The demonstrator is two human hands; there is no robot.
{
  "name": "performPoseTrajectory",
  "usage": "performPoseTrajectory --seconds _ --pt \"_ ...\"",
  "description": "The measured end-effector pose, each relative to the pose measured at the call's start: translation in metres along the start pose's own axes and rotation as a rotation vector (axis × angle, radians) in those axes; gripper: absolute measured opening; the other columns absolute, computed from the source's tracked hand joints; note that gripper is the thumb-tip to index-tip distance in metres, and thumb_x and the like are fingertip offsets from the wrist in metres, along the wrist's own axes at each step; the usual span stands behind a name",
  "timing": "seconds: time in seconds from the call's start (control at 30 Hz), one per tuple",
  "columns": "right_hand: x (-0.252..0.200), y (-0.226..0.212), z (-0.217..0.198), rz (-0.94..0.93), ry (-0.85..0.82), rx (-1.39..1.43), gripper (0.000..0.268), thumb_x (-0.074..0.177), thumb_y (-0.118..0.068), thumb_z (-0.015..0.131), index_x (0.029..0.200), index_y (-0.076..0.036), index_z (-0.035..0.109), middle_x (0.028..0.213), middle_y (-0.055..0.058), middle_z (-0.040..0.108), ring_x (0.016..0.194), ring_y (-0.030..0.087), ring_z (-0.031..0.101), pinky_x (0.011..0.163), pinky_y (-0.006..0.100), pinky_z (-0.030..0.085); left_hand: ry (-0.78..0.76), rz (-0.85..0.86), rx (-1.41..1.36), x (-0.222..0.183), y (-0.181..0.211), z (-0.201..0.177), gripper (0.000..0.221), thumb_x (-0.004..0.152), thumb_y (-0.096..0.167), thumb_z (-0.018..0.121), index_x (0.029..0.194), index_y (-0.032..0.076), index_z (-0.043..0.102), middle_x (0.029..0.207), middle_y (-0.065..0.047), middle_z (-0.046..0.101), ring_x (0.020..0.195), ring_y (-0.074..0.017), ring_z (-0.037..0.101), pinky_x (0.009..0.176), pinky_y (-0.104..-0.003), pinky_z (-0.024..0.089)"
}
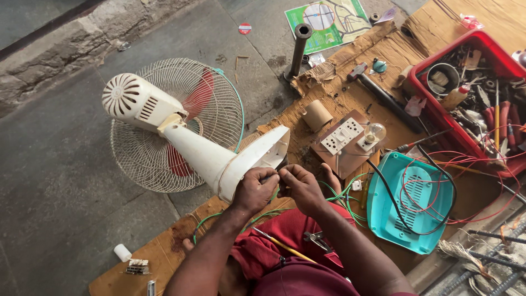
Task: The person sits on the floor and repairs a white pedestal fan by connecting wires to a small switch component using pliers and a screwdriver. The person repeatedly strips, twists, and secures wires to the switch terminals while holding the fan housing.
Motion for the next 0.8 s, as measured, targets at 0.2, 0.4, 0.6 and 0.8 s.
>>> performPoseTrajectory --seconds 0.2,0.4,0.6,0.8 --pt "0.001 -0.001 -0.006 -0.015 0.056 -0.097 0.028 0.102 -0.026 0.060 0.112 -0.001 0.063 0.087 0.003 0.065 0.072 0.011 0.064 0.066 0.029 0.059 0.027 0.114 0.030 0.001 0.007 -0.002 0.019 0.092 0.019 0.069 0.095 0.001 0.076 0.074 -0.001 0.070 0.067 -0.0071 0.064 0.063 -0.028 0.053" --pt "0.003 -0.004 -0.016 -0.126 0.139 -0.181 0.026 0.107 -0.028 0.059 0.104 -0.002 0.060 0.079 0.002 0.060 0.065 0.009 0.056 0.057 0.026 0.054 0.068 0.083 0.157 0.003 -0.004 -0.004 0.031 0.085 0.019 0.077 0.111 0.003 0.075 0.072 -0.004 0.067 0.064 -0.0098 0.059 0.061 -0.030 0.051" --pt "-0.005 -0.013 -0.012 -0.133 0.208 -0.290 0.030 0.108 -0.030 0.055 0.095 -0.003 0.059 0.071 0.001 0.055 0.052 0.008 0.052 0.046 0.024 0.046 0.064 0.098 0.136 -0.002 0.006 -0.005 0.030 0.085 0.018 0.077 0.112 0.004 0.074 0.082 -0.004 0.070 0.071 -0.0107 0.063 0.066 -0.029 0.055" --pt "-0.004 -0.017 -0.014 -0.145 0.278 -0.335 0.033 0.108 -0.033 0.054 0.093 -0.005 0.062 0.060 -0.001 0.052 0.042 0.008 0.048 0.038 0.024 0.039 0.123 0.165 0.179 -0.004 0.011 -0.008 0.021 0.091 0.018 0.072 0.104 0.003 0.076 0.093 -0.012 0.075 0.083 -0.0198 0.073 0.075 -0.032 0.058"
Point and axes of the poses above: each hand's wrist, its own x-axis towards the middle knuckle, its own z-axis out of the palm, y = z × x, the point moved 10 cm from there along x, towards the middle knuckle
